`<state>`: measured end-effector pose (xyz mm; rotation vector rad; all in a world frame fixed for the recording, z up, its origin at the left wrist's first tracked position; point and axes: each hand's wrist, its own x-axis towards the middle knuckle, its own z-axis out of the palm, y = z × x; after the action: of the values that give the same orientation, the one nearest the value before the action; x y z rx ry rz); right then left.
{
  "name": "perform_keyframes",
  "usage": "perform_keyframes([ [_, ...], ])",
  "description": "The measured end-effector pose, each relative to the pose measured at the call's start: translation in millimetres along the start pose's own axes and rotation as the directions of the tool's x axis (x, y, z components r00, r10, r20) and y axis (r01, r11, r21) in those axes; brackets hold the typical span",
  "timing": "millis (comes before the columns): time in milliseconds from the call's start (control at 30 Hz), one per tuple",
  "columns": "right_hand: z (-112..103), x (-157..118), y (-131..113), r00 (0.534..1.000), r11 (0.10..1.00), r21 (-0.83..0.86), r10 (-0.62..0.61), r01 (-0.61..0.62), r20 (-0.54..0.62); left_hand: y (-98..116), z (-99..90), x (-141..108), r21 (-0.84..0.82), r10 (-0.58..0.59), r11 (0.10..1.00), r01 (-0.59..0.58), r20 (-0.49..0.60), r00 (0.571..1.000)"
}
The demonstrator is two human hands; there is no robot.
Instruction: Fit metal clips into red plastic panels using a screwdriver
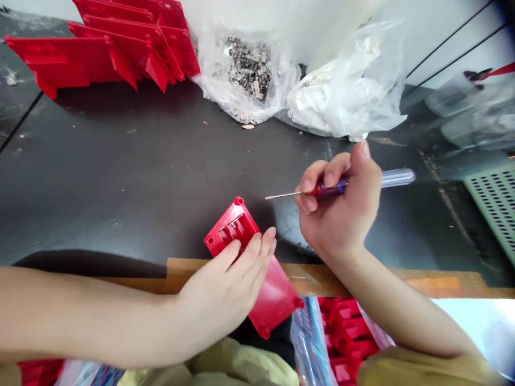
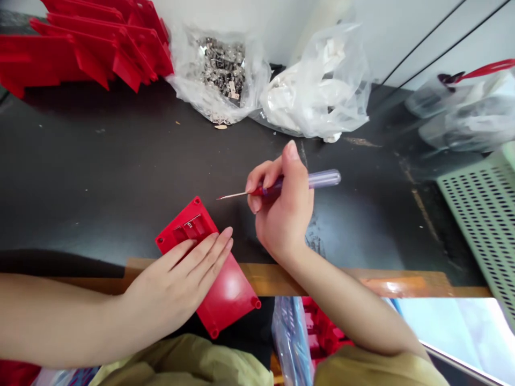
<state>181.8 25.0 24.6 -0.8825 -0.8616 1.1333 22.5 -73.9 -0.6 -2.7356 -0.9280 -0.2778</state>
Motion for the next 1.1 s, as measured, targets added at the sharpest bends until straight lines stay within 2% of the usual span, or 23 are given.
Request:
perform_keyframes([
  [133, -1, 0, -5, 1.0, 1.0, -0.015, -0.005, 0.005, 0.031, -4, -10.1, 3, -0.029, -0.015, 0.999, 0.015, -0.017, 1.0],
  [233, -2, 4, -10, 1.0, 1.0, 0.005, -0.025, 0.025, -0.004, -8, -19.3, 8, -0.044, -0.05, 0.998, 0.048, -0.044, 0.998],
  [400, -4, 11, -10, 0.996, 0.999, -0.011, -0.054, 0.053, -0.066, -5, -12.5, 10, -0.094, -0.042, 0.995, 0.042, 0.001, 0.999],
  [467, -2, 9, -9, 0.999, 0.999, -0.019, -0.044, 0.044, -0.018, -1, -5.1, 9, -0.128, -0.021, 0.992, 0.019, -0.019, 1.0],
  [533, 1, 3, -10, 0.994, 0.999, -0.024, -0.022, 0.025, 0.103, 3, 2.0, 7, -0.14, 0.036, 0.989, -0.048, -0.09, 0.995],
  [600, 5, -5, -13, 0.971, 0.999, -0.05, 0.021, -0.01, 0.24, 5, 7.9, 7, -0.149, 0.094, 0.982, -0.118, -0.156, 0.983],
  [667, 10, -13, -15, 0.944, 0.995, -0.1, 0.044, -0.012, 0.328, 4, 12.4, 8, -0.198, 0.101, 0.969, -0.145, -0.219, 0.971],
  [800, 17, -28, -16, 0.935, 0.978, -0.206, 0.077, -0.004, 0.347, -2, 17.4, 12, -0.314, 0.058, 0.936, -0.159, -0.307, 0.95],
  [933, 14, -34, -13, 0.943, 0.977, -0.213, 0.086, -0.016, 0.322, -3, 19.3, 11, -0.341, 0.05, 0.918, -0.201, -0.403, 0.914],
  [1033, 7, -38, -12, 0.93, 0.97, -0.239, 0.059, 0.032, 0.364, 0, 20.6, 7, -0.403, 0.052, 0.885, -0.235, -0.415, 0.908],
  [1100, 3, -43, -12, 0.91, 0.954, -0.296, 0.085, 0.042, 0.405, 1, 21.6, 6, -0.408, 0.101, 0.87, -0.279, -0.405, 0.909],
])
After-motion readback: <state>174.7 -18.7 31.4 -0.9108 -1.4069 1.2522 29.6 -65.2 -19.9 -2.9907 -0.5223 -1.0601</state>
